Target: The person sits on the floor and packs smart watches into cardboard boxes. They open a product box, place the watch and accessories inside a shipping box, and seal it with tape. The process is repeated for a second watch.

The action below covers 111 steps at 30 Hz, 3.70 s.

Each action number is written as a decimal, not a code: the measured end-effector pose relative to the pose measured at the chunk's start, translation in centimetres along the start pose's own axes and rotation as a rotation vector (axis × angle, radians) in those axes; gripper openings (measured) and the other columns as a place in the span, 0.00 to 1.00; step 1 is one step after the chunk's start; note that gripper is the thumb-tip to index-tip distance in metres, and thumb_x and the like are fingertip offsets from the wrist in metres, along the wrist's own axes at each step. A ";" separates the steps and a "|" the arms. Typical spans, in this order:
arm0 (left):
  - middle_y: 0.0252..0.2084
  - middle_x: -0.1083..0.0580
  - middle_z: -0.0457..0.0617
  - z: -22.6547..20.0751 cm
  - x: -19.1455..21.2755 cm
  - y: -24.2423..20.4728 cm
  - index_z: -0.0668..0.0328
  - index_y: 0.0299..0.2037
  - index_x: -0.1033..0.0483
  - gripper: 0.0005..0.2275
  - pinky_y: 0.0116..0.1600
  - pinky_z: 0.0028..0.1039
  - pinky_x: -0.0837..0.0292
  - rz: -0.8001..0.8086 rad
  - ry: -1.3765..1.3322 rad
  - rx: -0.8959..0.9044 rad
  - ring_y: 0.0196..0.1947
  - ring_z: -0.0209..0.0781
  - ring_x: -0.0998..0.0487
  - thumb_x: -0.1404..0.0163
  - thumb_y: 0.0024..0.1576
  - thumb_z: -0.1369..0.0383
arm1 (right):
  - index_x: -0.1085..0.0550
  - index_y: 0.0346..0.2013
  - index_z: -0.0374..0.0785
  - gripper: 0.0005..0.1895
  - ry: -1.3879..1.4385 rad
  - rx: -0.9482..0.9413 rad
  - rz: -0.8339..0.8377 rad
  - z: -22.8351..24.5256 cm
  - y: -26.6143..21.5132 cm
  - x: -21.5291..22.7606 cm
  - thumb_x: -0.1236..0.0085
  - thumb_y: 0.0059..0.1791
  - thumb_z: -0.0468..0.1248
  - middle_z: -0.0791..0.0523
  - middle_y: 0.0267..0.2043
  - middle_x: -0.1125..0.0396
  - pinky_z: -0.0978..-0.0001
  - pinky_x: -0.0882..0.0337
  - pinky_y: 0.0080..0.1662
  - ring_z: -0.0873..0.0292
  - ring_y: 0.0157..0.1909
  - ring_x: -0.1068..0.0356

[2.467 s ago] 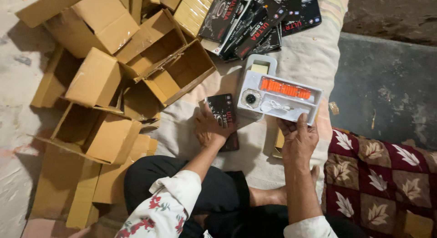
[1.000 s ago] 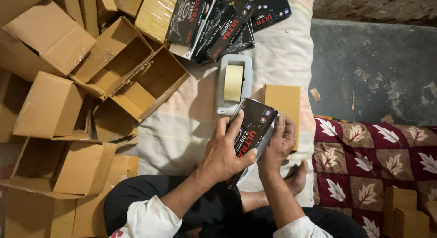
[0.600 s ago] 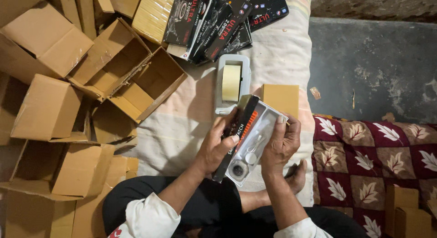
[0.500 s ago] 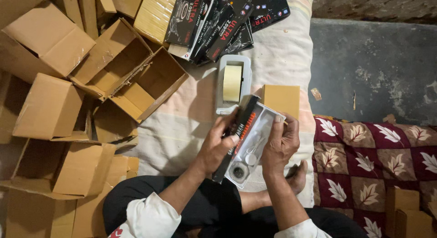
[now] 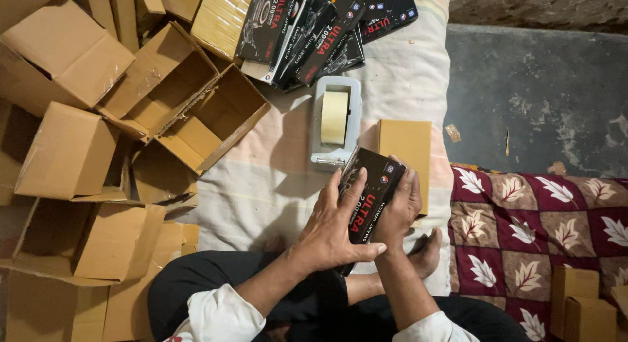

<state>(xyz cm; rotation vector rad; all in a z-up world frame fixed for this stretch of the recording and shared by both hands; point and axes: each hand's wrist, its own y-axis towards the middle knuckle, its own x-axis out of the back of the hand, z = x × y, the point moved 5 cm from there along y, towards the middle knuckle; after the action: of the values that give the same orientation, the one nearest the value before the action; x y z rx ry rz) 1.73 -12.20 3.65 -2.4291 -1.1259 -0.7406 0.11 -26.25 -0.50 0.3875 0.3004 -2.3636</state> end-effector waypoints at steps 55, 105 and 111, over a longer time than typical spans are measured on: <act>0.40 0.22 0.50 17.5 5.0 -2.1 0.66 0.46 0.25 0.15 0.46 0.29 0.26 -1.024 -0.606 0.492 0.39 0.40 0.21 0.47 0.60 0.60 | 0.24 0.39 0.33 0.10 -0.275 -0.861 0.729 -10.0 -7.4 -0.4 0.37 0.48 0.36 0.56 0.30 0.27 0.67 0.23 0.33 0.62 0.27 0.27; 0.22 0.24 0.44 16.2 1.0 -0.4 0.66 0.30 0.20 0.12 0.26 0.23 0.33 -0.638 -0.562 0.528 0.19 0.30 0.27 0.47 0.60 0.64 | 0.20 0.40 0.34 0.12 -0.810 -0.475 0.710 -8.8 -5.4 -1.4 0.48 0.49 0.37 0.56 0.28 0.26 0.72 0.33 0.26 0.66 0.25 0.31; 0.22 0.24 0.44 16.3 0.6 0.0 0.67 0.31 0.20 0.13 0.26 0.23 0.35 -0.617 -0.574 0.444 0.19 0.29 0.29 0.47 0.61 0.63 | 0.21 0.40 0.34 0.12 -0.744 -0.520 0.670 -10.3 -5.1 -0.8 0.47 0.50 0.38 0.56 0.27 0.27 0.73 0.34 0.25 0.66 0.25 0.31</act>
<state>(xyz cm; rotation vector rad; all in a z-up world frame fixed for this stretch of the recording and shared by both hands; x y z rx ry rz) 7.09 -3.39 -8.98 -1.9449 -2.0490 0.1035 -0.87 -18.77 -9.20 -0.5562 0.3392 -1.5437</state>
